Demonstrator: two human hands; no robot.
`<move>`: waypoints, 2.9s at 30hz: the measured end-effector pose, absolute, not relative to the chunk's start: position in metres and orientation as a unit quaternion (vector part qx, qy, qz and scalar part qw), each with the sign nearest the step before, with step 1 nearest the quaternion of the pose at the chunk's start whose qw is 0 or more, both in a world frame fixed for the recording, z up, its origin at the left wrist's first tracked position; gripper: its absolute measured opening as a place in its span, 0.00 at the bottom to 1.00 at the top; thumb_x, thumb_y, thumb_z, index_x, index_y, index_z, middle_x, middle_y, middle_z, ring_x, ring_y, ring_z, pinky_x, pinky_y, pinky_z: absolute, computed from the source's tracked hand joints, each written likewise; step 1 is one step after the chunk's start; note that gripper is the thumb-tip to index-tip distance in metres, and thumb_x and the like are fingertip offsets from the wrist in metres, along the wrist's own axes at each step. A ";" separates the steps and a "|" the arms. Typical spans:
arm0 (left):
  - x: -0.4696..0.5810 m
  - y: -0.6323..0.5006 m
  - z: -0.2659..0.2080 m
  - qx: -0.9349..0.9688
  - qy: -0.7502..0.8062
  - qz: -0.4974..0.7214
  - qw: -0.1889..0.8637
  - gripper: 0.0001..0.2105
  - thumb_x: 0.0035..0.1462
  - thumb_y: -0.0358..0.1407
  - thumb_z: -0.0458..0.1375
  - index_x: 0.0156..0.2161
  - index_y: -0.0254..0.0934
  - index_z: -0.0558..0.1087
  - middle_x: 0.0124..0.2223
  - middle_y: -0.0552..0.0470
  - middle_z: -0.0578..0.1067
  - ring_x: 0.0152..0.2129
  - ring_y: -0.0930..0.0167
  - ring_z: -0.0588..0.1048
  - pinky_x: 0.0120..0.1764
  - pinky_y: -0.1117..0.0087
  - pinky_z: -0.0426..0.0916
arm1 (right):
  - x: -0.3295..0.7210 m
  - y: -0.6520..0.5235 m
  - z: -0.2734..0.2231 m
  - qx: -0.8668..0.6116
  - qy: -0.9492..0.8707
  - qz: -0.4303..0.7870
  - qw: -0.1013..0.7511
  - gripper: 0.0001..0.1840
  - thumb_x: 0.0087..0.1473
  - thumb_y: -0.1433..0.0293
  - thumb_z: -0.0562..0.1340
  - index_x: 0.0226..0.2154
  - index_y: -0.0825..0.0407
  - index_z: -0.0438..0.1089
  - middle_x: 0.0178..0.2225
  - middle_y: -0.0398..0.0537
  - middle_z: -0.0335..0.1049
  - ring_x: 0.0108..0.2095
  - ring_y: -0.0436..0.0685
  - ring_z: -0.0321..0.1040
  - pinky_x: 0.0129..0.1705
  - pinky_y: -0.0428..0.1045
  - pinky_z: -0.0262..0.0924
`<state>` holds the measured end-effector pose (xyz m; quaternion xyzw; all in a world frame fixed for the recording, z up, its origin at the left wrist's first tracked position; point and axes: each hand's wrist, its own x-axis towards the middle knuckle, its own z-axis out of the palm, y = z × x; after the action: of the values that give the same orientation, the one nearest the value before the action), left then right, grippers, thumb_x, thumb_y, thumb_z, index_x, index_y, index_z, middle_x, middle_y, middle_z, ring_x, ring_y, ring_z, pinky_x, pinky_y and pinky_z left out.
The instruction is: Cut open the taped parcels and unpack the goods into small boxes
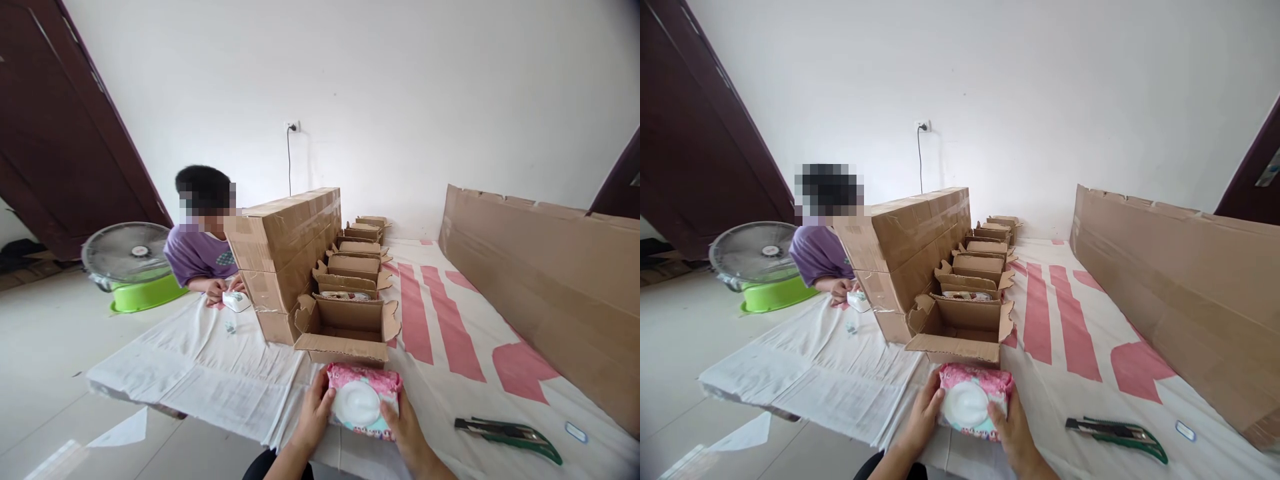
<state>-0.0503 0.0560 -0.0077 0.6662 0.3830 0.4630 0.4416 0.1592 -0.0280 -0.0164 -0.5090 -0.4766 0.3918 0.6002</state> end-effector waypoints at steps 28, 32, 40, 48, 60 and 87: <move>-0.048 0.056 -0.019 0.565 0.392 0.548 0.476 0.47 0.44 0.46 0.68 0.66 0.43 0.50 0.65 0.40 0.62 0.64 0.53 0.57 0.64 0.51 0.53 | 0.156 -0.027 -0.059 -0.573 -0.608 0.116 0.537 0.28 0.57 0.70 0.58 0.60 0.46 0.58 0.56 0.55 0.66 0.53 0.65 0.68 0.48 0.56 0.70; -0.050 0.057 -0.018 0.560 0.402 0.559 0.461 0.47 0.44 0.44 0.69 0.66 0.42 0.50 0.66 0.40 0.61 0.64 0.53 0.57 0.64 0.50 0.53 | 0.155 -0.028 -0.061 -0.579 -0.598 0.137 0.537 0.28 0.57 0.69 0.58 0.60 0.45 0.57 0.57 0.55 0.65 0.52 0.66 0.69 0.48 0.58 0.70; -0.053 0.059 -0.024 0.551 0.430 0.524 0.487 0.41 0.44 0.47 0.68 0.61 0.37 0.59 0.57 0.38 0.71 0.55 0.54 0.70 0.56 0.54 0.65 | 0.154 -0.026 -0.062 -0.594 -0.557 0.178 0.553 0.28 0.54 0.67 0.59 0.58 0.46 0.60 0.57 0.55 0.65 0.48 0.64 0.71 0.45 0.56 0.70; -0.052 0.062 -0.024 0.553 0.418 0.544 0.472 0.40 0.43 0.47 0.69 0.59 0.37 0.60 0.56 0.39 0.72 0.55 0.54 0.71 0.57 0.53 0.65 | 0.160 0.003 -0.054 -0.618 -0.416 0.287 0.602 0.34 0.44 0.60 0.64 0.55 0.50 0.64 0.55 0.58 0.69 0.36 0.60 0.73 0.39 0.56 0.71; -0.053 0.067 -0.024 0.562 0.429 0.543 0.453 0.35 0.52 0.48 0.63 0.61 0.37 0.59 0.61 0.38 0.67 0.60 0.53 0.64 0.61 0.52 0.58 | 0.153 0.028 -0.041 -0.564 -0.464 0.308 0.609 0.38 0.48 0.65 0.64 0.62 0.46 0.58 0.60 0.53 0.65 0.51 0.64 0.70 0.48 0.58 0.70; -0.059 0.061 -0.021 0.488 0.522 0.594 0.369 0.31 0.44 0.51 0.66 0.49 0.37 0.65 0.36 0.54 0.69 0.31 0.68 0.70 0.36 0.66 0.68 | 0.138 0.002 -0.042 -0.580 -0.612 0.164 0.511 0.33 0.51 0.72 0.61 0.61 0.47 0.59 0.62 0.55 0.60 0.63 0.68 0.57 0.63 0.64 0.55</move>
<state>-0.0587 0.0612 -0.0211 0.4883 0.5219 0.5944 0.3685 0.1379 0.0017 -0.0416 -0.5802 -0.6122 0.1641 0.5115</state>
